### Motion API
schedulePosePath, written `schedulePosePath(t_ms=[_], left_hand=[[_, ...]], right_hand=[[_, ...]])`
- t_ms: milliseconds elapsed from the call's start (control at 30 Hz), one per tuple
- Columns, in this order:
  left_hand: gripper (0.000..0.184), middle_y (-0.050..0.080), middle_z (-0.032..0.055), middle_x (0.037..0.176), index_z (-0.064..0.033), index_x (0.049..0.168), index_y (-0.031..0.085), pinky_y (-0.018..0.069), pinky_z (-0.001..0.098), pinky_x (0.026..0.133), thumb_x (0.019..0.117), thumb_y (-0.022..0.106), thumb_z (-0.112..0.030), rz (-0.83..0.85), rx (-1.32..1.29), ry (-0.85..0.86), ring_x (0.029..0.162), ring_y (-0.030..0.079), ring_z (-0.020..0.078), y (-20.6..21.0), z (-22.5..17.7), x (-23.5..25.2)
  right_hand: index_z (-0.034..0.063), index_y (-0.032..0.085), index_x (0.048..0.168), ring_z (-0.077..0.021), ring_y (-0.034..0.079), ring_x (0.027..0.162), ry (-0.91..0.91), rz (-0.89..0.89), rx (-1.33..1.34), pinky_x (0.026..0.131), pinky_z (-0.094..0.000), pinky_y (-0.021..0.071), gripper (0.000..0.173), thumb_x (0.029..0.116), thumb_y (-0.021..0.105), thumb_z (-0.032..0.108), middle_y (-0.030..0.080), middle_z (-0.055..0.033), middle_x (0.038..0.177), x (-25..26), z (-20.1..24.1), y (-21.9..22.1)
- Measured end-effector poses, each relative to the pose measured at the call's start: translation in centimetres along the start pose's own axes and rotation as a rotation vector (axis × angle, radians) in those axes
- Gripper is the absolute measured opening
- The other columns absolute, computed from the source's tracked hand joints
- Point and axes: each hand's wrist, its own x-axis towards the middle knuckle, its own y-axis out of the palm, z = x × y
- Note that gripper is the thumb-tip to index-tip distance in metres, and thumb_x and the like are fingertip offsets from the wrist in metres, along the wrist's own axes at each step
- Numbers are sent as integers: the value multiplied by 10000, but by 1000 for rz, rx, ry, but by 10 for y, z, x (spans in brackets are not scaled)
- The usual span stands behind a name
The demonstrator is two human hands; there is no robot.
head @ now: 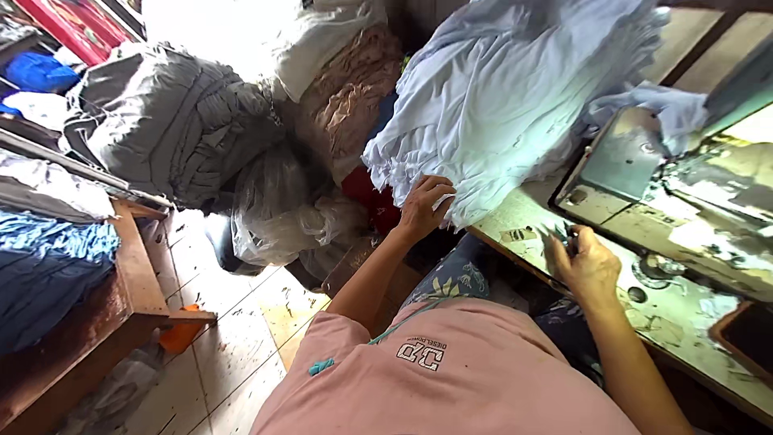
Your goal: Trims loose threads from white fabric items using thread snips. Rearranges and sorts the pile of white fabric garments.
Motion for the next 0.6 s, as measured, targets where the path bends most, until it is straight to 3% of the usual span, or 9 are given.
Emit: schedulePosePath(t_ms=[133,167,233,267,300,367,433,533,600], left_hand=[[161,716,182,1139,17,1056,745,513,474,1008,924,688,-55,80,62,54,1137,658,340,17,11,54],[232,686,207,1228,22,1131,725,497,493,1038,925,702,-81,146,113,6,1193,633,367,22,15,69],[470,506,252,1484,-2,1352,619,429,573,1104,918,736,-142,301,235,-150,1359,497,442,34,28,96],[526,435,259,1545,-21,1399,589,406,606,1110,913,742,-154,331,282,-201,1402,439,468,42,37,105],[473,454,257,1529,-27,1356,627,413,614,1097,917,734,-166,315,326,-216,1393,442,473,49,46,111],[261,612,241,1329,7,1130,725,478,576,1036,962,688,-189,236,363,-192,1275,548,451,56,55,121],[248,680,208,1158,15,971,736,507,560,979,955,711,-232,213,291,-189,1171,607,417,53,66,124],[282,690,215,1113,44,909,718,478,549,996,902,781,-231,239,46,-226,1139,613,391,42,82,129],[254,696,228,1126,70,978,723,497,502,983,937,728,-180,286,-61,-218,1101,646,349,32,92,132]], right_hand=[[-96,672,1117,-449,694,736,-8,-52,-4,607,-601,517,374,988,597,247,700,-278,912,-1,1,3],[-94,678,1112,-442,702,746,-13,-57,-9,608,-596,526,366,987,601,242,704,-273,926,0,2,2],[-82,689,1092,-423,708,743,-37,-61,-11,593,-571,536,360,988,606,252,706,-258,922,0,3,3],[-78,696,1079,-412,707,731,-55,-63,-12,580,-554,536,369,986,607,268,705,-249,905,-1,4,4],[-73,699,1071,-402,705,723,-69,-59,-17,573,-539,539,378,988,607,284,700,-241,892,-1,3,6],[-56,705,1065,-383,707,715,-88,-62,-34,565,-518,548,378,983,621,304,695,-224,882,-1,0,8],[-52,706,1065,-373,706,711,-93,-70,-36,566,-504,550,376,979,628,306,694,-215,876,-2,-2,11],[-61,704,1069,-366,703,695,-98,-79,-12,560,-497,548,391,986,619,311,697,-213,868,-3,-4,8],[-69,703,1100,-366,709,695,-95,-67,37,562,-508,552,393,991,618,299,710,-222,897,-7,-5,3]])
